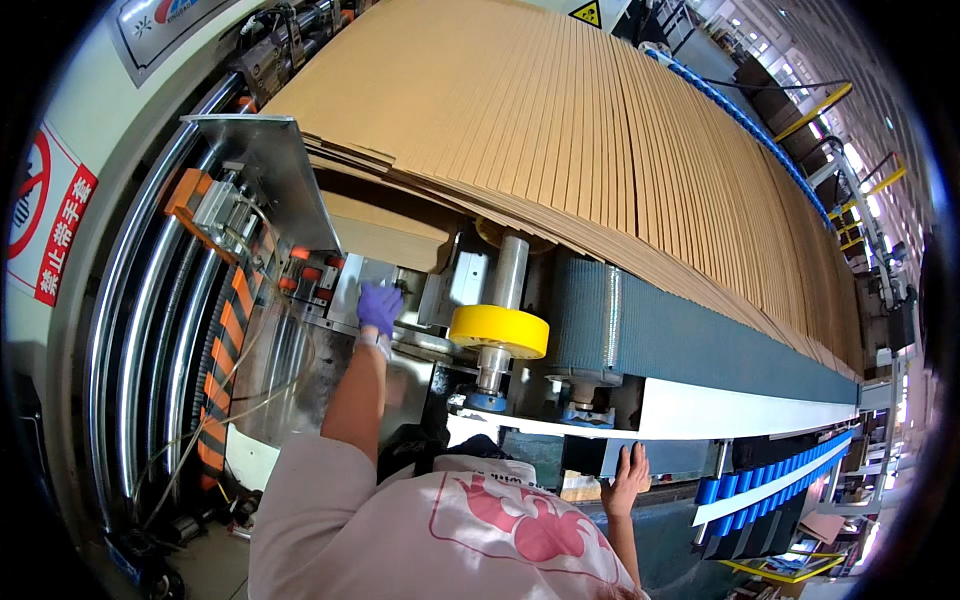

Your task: The person feeds large sheets of corrugated cardboard into a processing machine using their hands. They wear purple gloves and guide the cardboard through rollers and onto a conveyor belt in a factory setting.

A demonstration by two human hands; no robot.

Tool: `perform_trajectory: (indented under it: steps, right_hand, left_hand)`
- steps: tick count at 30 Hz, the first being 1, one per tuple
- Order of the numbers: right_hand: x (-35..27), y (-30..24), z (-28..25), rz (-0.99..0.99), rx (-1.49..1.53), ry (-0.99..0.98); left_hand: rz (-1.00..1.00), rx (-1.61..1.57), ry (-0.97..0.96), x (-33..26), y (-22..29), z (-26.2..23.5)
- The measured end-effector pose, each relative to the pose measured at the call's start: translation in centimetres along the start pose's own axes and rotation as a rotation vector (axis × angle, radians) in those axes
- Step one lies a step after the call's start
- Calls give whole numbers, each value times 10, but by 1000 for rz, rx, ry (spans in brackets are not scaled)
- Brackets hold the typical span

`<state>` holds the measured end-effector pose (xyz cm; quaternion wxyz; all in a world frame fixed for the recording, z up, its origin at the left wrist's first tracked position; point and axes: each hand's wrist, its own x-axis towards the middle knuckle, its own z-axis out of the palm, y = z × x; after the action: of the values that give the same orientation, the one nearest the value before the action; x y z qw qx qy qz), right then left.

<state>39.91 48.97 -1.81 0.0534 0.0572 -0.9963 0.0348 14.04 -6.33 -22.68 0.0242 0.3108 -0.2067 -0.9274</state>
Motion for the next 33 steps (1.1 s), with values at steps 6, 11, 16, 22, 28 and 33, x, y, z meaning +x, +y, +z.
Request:
perform_trajectory:
  steps: [6, 11, 16, 22, 28, 33]
  right_hand:
    - [4, -2, 0, -19, 35, 1]
    - [8, -5, -3, -9, 53, 11]
    - [6, -6, -1, 10, 62, 1]
    - [10, -3, -3, -33, 70, 17]
    - [1, 2, 3, -5, 35, 2]
    - [6, 1, 2, -19, 54, 13]
  left_hand:
    - [-143, 1058, 86, -59, -37, -198]
    - [-404, 1085, 436, -127, -54, -229]
    - [-405, 1185, 298, -131, -45, -213]
    - [53, 919, -65, -43, -33, -188]
    - [259, 47, -341, -21, -13, 22]
    - [504, 208, -39, -68, 35, 158]
